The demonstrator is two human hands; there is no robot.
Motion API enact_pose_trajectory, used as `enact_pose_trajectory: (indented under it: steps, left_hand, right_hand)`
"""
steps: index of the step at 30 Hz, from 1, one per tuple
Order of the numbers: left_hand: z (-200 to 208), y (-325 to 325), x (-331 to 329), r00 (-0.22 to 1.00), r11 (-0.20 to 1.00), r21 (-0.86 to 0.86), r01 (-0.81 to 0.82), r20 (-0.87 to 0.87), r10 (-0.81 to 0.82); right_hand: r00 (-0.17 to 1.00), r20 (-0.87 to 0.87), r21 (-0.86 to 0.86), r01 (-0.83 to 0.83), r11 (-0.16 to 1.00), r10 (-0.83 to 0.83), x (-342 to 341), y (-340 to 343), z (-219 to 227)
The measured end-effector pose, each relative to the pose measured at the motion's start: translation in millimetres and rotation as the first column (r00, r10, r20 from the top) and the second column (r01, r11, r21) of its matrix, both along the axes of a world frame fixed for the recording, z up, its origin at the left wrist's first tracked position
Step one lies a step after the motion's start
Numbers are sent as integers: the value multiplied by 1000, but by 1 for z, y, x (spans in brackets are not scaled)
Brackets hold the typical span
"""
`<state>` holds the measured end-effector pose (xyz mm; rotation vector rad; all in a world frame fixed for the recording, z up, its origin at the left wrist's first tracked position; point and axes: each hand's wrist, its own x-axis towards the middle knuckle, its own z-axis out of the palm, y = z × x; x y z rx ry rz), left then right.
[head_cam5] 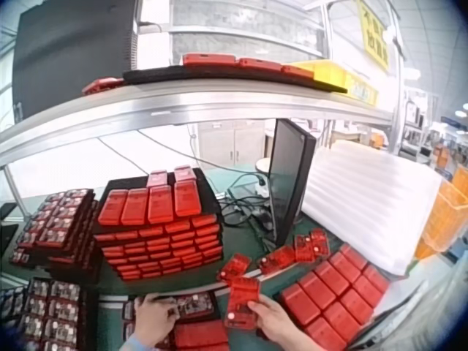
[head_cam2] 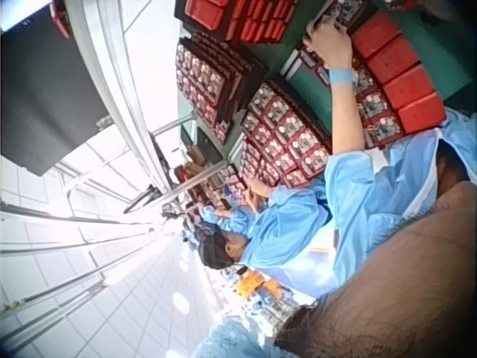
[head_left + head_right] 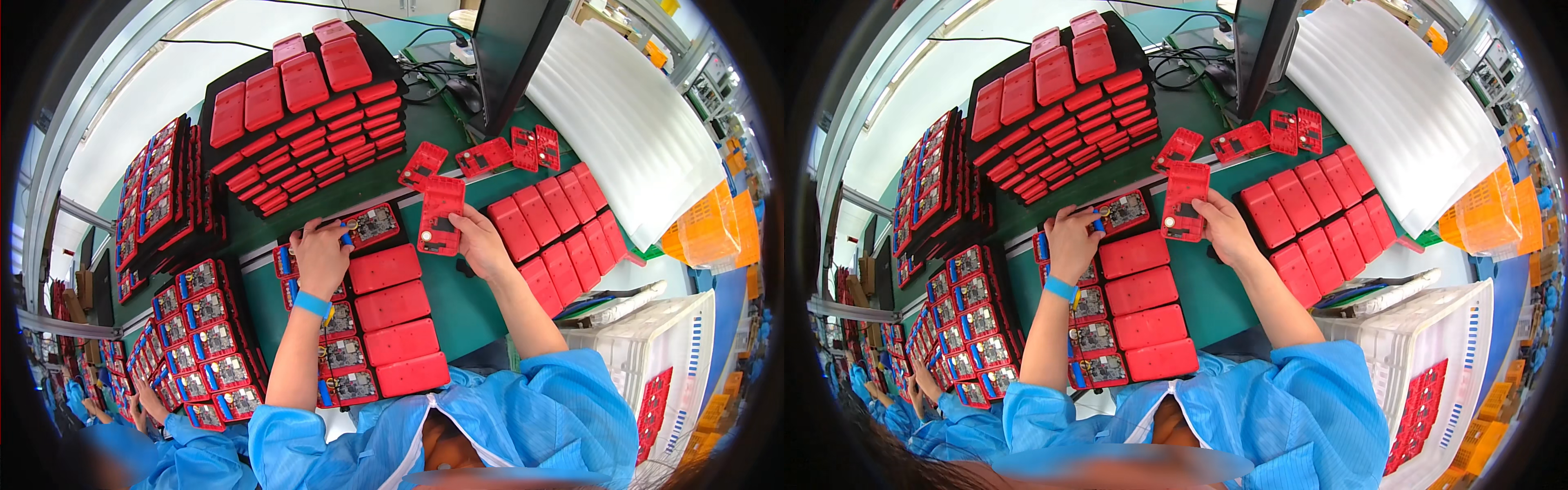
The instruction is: The person picks up a red plastic cover, aligns it over a circuit board, and presses it down by hand. They repeat this process for several units, occasionally placing a small black component into a cover before assembly.
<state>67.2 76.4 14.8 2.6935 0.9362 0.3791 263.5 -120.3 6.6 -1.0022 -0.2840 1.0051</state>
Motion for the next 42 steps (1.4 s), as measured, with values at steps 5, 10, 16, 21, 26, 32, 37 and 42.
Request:
enact_pose_trajectory:
  steps: [5, 10, 16, 21, 26, 32, 37, 42]
  left_hand:
    - [10, -9, 14, 982, 986, 168, 15, -187, 17]
    - [9, -9, 16, 976, 977, 209, 40, -220, 7]
    - [9, 1, 4, 995, 999, -19, -40, -96, 38]
    - [13, -1, 8, 992, 999, 5, -50, -118, 50]
    - [14, 0, 11, 982, 997, 36, -65, -176, 70]
    - [24, -2, 23, 950, 996, 80, -50, -304, 72]
    - [20, -5, 26, 938, 985, 174, -2, -342, 62]
    - [8, -7, 24, 951, 961, 271, 50, -306, 37]
  right_hand:
    - [999, -3, 29, -44, 999, 44, -2, 1, -3]
    - [998, 24, 9, -65, 998, 65, -5, 5, -4]
    - [991, 74, -32, -108, 994, 110, -5, 4, 0]
    - [990, 96, -60, -99, 993, 104, -6, 3, 1]
    - [992, 88, -58, -82, 995, 87, -6, 2, 2]
    - [992, 70, -51, -99, 994, 103, -5, 0, -1]
    - [993, 60, -55, -99, 994, 102, -5, 1, -6]
    - [988, 71, -85, -130, 988, 136, -10, 5, -7]
